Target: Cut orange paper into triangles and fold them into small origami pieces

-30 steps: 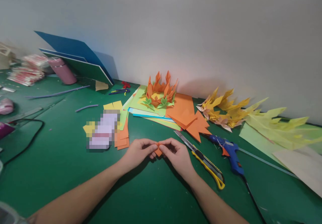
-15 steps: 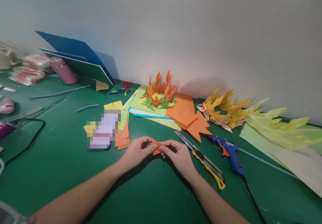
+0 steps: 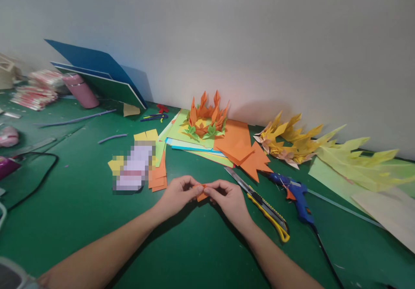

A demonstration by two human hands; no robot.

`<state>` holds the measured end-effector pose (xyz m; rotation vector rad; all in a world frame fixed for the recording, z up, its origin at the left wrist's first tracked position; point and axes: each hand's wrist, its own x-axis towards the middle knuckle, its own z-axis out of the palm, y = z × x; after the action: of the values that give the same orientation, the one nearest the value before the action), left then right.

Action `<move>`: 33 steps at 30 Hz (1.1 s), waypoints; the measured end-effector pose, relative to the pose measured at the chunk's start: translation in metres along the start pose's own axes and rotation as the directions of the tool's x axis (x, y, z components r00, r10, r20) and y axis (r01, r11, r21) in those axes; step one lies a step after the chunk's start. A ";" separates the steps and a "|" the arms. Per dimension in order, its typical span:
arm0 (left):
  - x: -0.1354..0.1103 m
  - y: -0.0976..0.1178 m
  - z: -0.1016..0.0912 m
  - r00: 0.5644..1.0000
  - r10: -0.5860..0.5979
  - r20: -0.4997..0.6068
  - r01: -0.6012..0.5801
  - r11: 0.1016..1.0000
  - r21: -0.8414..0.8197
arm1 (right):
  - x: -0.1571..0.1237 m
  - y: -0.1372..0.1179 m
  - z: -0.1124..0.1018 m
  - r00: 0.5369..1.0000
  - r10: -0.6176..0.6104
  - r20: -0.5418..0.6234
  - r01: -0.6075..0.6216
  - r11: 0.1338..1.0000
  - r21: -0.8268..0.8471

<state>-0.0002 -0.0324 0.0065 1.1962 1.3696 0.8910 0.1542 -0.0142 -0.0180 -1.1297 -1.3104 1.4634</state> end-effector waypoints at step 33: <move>-0.001 -0.001 0.001 0.998 0.005 0.067 -0.006 1.000 0.026 | 0.000 0.002 0.004 0.991 -0.118 -0.069 0.103 0.977 -0.187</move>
<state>0.0004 -0.0333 0.0053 1.2393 1.3282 0.8321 0.1507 -0.0149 -0.0198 -1.1999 -1.4511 1.2241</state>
